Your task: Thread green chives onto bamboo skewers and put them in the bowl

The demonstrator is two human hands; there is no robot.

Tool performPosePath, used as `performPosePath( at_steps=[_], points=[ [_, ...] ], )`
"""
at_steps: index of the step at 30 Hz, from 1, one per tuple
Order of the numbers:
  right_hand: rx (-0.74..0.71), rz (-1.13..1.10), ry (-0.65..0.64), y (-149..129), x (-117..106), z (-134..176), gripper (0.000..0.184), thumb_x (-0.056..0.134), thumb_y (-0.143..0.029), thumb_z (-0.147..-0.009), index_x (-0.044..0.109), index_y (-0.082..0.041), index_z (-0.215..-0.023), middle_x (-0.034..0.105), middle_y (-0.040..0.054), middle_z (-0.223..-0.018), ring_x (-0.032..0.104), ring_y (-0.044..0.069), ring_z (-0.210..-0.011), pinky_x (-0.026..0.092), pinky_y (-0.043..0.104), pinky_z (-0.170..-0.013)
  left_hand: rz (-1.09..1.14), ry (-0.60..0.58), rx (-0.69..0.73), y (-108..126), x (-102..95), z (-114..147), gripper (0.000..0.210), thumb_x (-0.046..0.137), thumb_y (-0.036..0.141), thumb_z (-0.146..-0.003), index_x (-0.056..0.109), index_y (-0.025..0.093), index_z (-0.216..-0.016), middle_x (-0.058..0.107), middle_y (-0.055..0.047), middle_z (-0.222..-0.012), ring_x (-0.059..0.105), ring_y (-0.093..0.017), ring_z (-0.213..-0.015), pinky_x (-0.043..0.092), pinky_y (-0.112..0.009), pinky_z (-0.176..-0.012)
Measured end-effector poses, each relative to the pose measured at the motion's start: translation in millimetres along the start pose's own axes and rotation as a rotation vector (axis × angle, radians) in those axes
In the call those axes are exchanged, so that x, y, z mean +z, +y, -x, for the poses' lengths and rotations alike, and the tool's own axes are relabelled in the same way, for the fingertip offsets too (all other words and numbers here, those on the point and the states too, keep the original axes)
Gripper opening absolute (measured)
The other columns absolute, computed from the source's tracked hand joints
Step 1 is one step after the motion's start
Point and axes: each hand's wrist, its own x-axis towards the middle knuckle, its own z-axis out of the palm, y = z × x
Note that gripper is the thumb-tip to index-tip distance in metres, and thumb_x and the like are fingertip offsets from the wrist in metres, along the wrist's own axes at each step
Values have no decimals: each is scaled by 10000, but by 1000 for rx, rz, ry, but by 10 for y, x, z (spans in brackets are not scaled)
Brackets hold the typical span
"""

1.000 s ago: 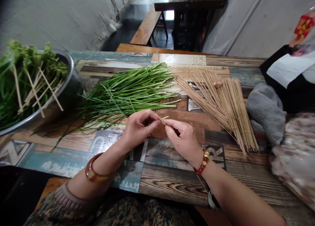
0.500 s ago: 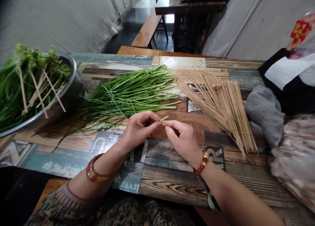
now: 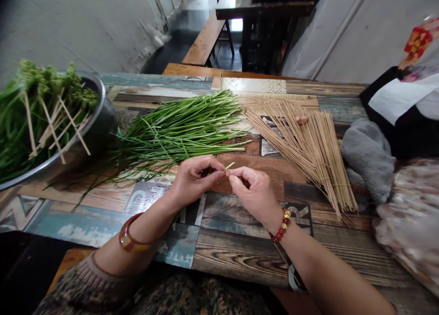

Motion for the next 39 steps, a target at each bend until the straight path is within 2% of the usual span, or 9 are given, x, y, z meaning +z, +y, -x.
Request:
performPosePath(
  at_steps=[5,9,13,19,28,36,39],
  points=[
    [90,-143,-27,10,12,-1,218,561,-328,-819,659,-145,-751,533,-32,-504,384,47,-362,291,169,-329,15,-5,-11,14,8,0,93,613,188,-787,656,157,-710,662,-18,-684,567,-102,-626,412,-212,-604],
    [152,-279,-74,21,13,-4,246,568,-369,-826,650,-137,-838,560,-29,-567,422,44,-366,334,169,-348,35,45,-113,21,27,2,82,619,198,-776,666,144,-736,663,-21,-686,551,-99,-607,403,-203,-573],
    [152,-330,-81,41,21,-2,246,570,-353,-833,633,-137,-933,569,-31,-613,454,44,-390,370,171,-381,14,100,-131,11,29,0,82,624,196,-762,649,137,-710,661,-27,-696,556,-104,-619,412,-202,-574],
    [166,-323,-33,56,55,8,220,596,-368,-819,591,-151,-778,534,-47,-562,430,43,-362,334,173,-361,-56,119,-37,5,28,11,81,607,156,-770,648,149,-700,647,-6,-652,549,-94,-591,410,-206,-584],
    [185,-320,-30,44,36,-8,232,606,-376,-810,611,-146,-782,527,-44,-552,411,44,-371,309,176,-357,-89,80,147,-43,19,4,91,592,127,-803,654,149,-739,650,-11,-681,575,-92,-629,422,-204,-603],
    [181,-384,-32,69,26,-20,209,604,-357,-817,588,-154,-770,538,-47,-597,416,32,-375,325,178,-369,-101,6,162,-14,36,6,102,579,124,-813,650,147,-744,661,-18,-703,585,-93,-647,427,-196,-603],
    [185,-468,-51,70,35,-27,198,609,-342,-819,581,-167,-907,534,-63,-614,406,28,-378,318,173,-369,-103,42,136,-10,45,7,97,581,132,-811,643,145,-738,654,-14,-698,572,-91,-636,424,-199,-605]
  ],
)
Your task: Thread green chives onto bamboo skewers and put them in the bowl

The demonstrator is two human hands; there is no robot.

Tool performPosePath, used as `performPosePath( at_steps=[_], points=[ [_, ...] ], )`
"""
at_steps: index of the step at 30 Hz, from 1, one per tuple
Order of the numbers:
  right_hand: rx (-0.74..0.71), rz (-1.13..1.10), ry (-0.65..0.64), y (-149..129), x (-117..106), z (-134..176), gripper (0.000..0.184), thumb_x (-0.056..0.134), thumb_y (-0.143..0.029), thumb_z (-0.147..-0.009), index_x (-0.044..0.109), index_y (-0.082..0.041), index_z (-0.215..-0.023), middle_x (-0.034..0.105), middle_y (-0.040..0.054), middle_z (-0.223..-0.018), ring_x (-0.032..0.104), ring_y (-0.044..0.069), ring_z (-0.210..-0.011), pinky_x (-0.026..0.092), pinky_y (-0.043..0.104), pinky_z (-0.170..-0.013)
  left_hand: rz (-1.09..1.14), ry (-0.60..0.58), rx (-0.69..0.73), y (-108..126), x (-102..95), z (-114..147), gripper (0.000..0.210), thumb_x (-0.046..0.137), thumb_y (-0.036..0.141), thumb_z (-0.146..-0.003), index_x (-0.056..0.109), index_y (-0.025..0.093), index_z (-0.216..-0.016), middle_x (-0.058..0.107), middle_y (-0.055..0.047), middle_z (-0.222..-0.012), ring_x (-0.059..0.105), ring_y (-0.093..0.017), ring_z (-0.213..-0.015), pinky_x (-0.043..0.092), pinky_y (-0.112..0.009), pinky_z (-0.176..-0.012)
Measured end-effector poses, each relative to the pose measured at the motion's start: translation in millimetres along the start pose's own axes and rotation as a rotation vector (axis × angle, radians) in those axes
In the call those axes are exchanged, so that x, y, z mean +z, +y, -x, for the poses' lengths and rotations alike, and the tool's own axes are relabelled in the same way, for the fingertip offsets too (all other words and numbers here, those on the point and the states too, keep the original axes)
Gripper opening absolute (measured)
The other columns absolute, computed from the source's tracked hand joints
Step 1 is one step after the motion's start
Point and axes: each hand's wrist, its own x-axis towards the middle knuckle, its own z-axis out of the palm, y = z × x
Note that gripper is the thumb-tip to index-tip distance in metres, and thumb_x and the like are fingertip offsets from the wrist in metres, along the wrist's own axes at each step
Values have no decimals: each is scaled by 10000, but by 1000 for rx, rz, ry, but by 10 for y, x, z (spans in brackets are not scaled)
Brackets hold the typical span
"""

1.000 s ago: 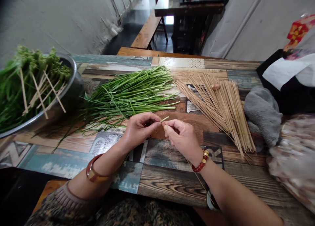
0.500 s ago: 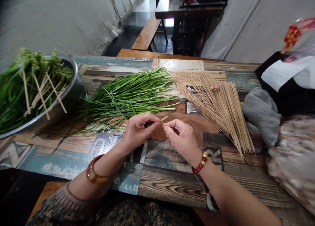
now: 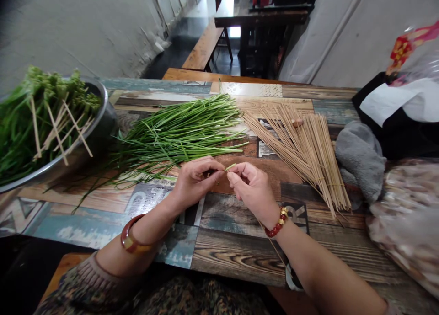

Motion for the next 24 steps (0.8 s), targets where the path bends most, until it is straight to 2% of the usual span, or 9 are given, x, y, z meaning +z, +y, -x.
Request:
performPosePath(
  at_steps=[2,4,9,11,14,16,18,21,24],
  points=[
    [-9,-50,-16,-6,8,2,291,616,-315,-815,540,-189,-1066,518,-85,-609,393,30,-379,322,170,-377,-7,27,-26,4,14,4,88,591,133,-802,638,143,-729,645,-7,-683,559,-87,-621,417,-198,-600],
    [-29,-45,-31,-14,13,10,334,608,-288,-818,513,-201,-1127,499,-96,-603,395,32,-388,337,170,-392,-14,43,-49,9,30,11,77,603,129,-791,637,141,-723,638,-3,-672,551,-84,-616,411,-196,-596],
    [-30,19,-45,-1,7,17,192,564,-278,-843,550,-183,-1008,499,-84,-611,401,29,-382,323,171,-378,16,49,-97,-24,-64,-3,55,633,186,-784,666,141,-785,643,-12,-705,560,-93,-642,426,-200,-607],
    [-15,23,-53,9,-3,16,186,555,-280,-849,544,-180,-1006,485,-88,-591,392,31,-374,310,172,-372,46,155,-149,-67,-186,-32,128,627,234,-799,677,148,-880,658,-27,-765,576,-104,-674,442,-208,-624],
    [0,110,-136,15,-16,28,181,548,-271,-853,547,-171,-1005,486,-84,-573,409,40,-377,320,177,-380,40,355,-200,-141,-380,-80,189,581,273,-836,672,161,-957,668,-41,-841,584,-113,-716,448,-221,-654],
    [-6,195,-191,14,-18,43,182,545,-268,-855,552,-168,-1008,516,-69,-595,438,46,-390,340,183,-392,-34,370,-190,-178,-458,-98,167,577,268,-836,678,154,-903,654,-37,-810,564,-112,-695,430,-222,-633],
    [-12,244,-207,15,-17,57,182,537,-271,-861,551,-169,-1011,540,-58,-624,456,50,-397,354,188,-397,-133,228,-158,-200,-474,-99,136,577,239,-827,675,146,-810,630,-28,-751,540,-109,-662,409,-223,-611],
    [-1,244,-202,23,-13,64,179,525,-285,-870,544,-175,-1009,533,-61,-625,455,54,-392,355,191,-389,-292,-96,-99,-215,-425,-79,122,558,175,-816,663,149,-759,606,-29,-744,536,-120,-686,408,-237,-637],
    [-3,249,-202,37,-15,58,178,526,-291,-870,546,-176,-1005,522,-65,-611,454,57,-392,351,193,-387,-511,-258,-13,-220,-374,-60,112,554,151,-800,665,159,-809,599,-52,-812,540,-165,-795,418,-290,-737]
  ],
)
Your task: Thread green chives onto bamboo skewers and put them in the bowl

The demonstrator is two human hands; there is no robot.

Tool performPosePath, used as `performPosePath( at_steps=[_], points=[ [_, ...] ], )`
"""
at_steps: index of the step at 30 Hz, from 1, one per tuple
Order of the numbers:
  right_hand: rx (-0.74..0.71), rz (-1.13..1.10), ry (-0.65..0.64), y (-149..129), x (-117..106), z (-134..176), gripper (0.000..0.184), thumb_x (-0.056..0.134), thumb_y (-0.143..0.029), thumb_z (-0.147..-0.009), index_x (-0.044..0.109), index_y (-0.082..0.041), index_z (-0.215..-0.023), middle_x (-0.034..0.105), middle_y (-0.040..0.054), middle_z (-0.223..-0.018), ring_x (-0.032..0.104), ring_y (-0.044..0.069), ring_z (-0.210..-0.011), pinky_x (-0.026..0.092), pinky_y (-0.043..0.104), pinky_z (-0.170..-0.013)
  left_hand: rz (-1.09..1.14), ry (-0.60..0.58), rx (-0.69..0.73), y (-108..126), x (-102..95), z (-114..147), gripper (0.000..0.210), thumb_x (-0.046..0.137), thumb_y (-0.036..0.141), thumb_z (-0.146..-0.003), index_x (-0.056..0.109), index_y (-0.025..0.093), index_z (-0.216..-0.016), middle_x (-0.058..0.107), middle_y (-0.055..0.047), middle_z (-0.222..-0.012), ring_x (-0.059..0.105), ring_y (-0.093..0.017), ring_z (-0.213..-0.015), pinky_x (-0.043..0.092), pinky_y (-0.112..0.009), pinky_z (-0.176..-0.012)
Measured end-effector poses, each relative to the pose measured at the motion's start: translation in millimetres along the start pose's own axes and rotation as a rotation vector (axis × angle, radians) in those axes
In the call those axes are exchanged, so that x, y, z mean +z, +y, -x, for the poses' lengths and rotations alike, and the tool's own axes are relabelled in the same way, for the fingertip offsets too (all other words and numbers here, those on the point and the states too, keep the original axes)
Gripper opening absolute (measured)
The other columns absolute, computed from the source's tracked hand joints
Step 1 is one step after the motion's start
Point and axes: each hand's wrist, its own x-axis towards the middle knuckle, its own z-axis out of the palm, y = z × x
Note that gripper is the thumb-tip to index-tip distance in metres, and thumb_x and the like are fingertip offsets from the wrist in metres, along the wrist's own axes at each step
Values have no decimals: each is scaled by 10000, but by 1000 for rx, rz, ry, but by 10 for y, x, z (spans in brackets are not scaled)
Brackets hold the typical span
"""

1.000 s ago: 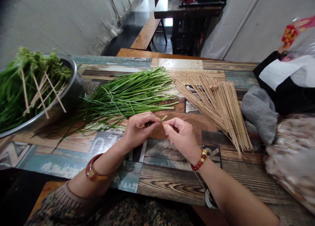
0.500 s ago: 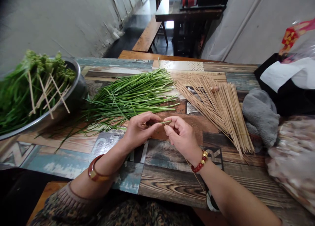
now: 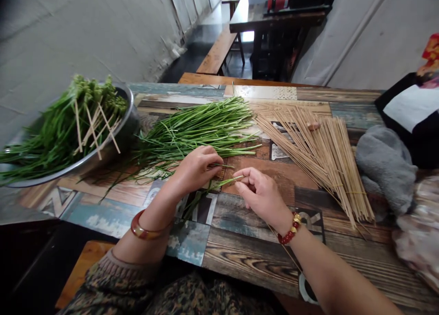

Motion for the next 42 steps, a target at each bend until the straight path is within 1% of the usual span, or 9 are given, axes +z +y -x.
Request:
performPosePath(
  at_steps=[8,14,17,19,23,27,32,36,42],
  points=[
    [-5,-71,15,8,-7,-13,189,536,-289,-862,542,-171,-1010,518,-70,-603,442,51,-384,340,185,-383,17,-32,56,-23,-56,-4,121,522,118,-778,602,157,-696,589,-35,-759,510,-145,-745,405,-279,-724],
    [11,-67,28,-22,0,-9,197,533,-302,-862,544,-170,-1007,506,-70,-596,437,54,-389,339,192,-388,263,229,-137,-21,-128,7,106,505,135,-784,578,143,-707,544,7,-633,466,-94,-586,357,-213,-559],
    [19,-61,28,-25,0,-7,191,532,-296,-860,546,-171,-1004,510,-70,-595,440,56,-386,341,195,-387,304,57,-100,-13,-153,33,127,531,169,-793,618,140,-705,569,-1,-645,489,-95,-590,362,-209,-552],
    [19,-55,39,-25,2,-7,187,532,-293,-860,547,-173,-1001,506,-72,-585,440,57,-382,342,195,-385,261,0,-96,-33,-138,37,172,541,215,-818,652,143,-709,603,-22,-691,523,-108,-631,382,-221,-584],
    [10,-46,49,-23,8,-7,177,535,-292,-860,547,-176,-993,506,-74,-575,438,58,-388,345,191,-390,51,273,-140,-119,-35,-9,190,515,221,-859,691,156,-891,632,-66,-852,556,-159,-802,415,-287,-739],
    [6,-46,45,-21,12,-5,175,534,-290,-859,549,-176,-992,513,-70,-586,434,57,-392,339,191,-389,-175,294,-96,-150,66,-61,233,563,208,-831,679,193,-1033,623,-81,-982,516,-206,-908,389,-353,-817],
    [7,-42,41,-26,17,1,181,538,-292,-854,551,-172,-988,517,-68,-587,435,58,-388,341,193,-386,-241,317,-123,-102,78,-68,95,599,219,-808,688,198,-832,619,-76,-980,481,-228,-939,366,-365,-796],
    [2,-88,58,-19,23,-1,192,547,-303,-846,548,-172,-988,507,-74,-574,426,56,-378,338,189,-371,-106,372,-75,-35,55,-71,77,570,199,-824,629,181,-777,636,-59,-977,509,-209,-976,364,-352,-839],
    [-33,-145,144,-40,23,-15,196,557,-294,-827,559,-178,-985,505,-76,-571,402,49,-374,319,179,-361,434,297,-117,88,91,-79,112,553,198,-824,635,152,-885,613,-4,-739,546,-104,-672,419,-220,-638]
  ],
)
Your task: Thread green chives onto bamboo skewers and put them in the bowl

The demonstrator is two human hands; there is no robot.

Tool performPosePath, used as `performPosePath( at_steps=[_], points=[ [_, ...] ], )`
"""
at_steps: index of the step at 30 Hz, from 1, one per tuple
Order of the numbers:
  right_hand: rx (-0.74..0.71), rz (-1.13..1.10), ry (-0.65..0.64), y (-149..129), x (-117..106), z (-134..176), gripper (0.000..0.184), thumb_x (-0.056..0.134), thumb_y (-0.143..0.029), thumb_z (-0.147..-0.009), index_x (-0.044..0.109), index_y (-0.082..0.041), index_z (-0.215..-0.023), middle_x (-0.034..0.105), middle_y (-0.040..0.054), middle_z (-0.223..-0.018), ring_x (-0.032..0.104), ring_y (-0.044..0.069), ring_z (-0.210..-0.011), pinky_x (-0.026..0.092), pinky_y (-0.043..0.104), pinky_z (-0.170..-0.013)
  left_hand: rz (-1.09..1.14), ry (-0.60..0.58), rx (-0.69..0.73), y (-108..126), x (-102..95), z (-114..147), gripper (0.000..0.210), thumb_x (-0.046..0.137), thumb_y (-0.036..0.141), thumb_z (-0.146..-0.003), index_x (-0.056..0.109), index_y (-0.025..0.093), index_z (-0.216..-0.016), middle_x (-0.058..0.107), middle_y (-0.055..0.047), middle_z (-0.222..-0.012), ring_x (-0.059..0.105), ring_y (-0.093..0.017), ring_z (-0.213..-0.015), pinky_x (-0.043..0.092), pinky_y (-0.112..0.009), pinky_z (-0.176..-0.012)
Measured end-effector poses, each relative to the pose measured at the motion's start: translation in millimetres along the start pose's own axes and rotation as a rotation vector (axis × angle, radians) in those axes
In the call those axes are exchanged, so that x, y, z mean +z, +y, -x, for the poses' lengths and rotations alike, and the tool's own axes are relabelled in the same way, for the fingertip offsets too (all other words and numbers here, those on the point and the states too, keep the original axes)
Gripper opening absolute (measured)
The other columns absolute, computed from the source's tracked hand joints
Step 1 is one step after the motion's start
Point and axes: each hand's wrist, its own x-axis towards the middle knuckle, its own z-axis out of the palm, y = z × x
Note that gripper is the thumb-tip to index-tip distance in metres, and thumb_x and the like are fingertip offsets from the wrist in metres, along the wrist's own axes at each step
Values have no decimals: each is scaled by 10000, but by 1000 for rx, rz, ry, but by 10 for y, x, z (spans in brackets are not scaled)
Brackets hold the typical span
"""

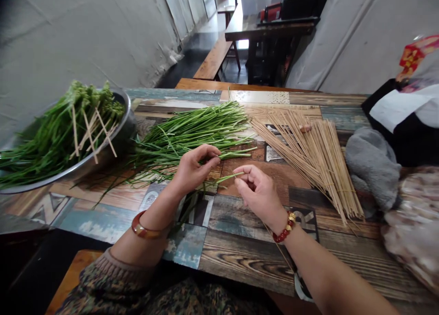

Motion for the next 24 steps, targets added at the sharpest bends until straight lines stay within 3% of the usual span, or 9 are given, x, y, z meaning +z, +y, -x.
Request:
performPosePath(
  at_steps=[6,11,24],
  points=[
    [-42,63,-9,-36,-2,-6,209,541,-277,-837,604,-168,-1004,470,-72,-541,381,50,-386,313,186,-385,221,-168,-125,98,77,26,149,593,228,-794,704,130,-775,645,-28,-699,554,-105,-637,427,-218,-612],
    [-70,156,17,4,-22,11,227,535,-291,-856,641,-180,-1024,486,-53,-574,388,55,-409,316,194,-398,421,-214,-302,154,87,51,171,597,247,-786,688,102,-787,640,-21,-681,510,-81,-569,395,-187,-524],
    [-84,180,31,25,-18,7,246,541,-305,-856,673,-185,-1025,565,-18,-640,407,58,-426,342,193,-403,462,-247,-311,144,56,60,191,617,277,-773,689,105,-730,645,-20,-666,517,-87,-575,392,-194,-533]
  ],
)
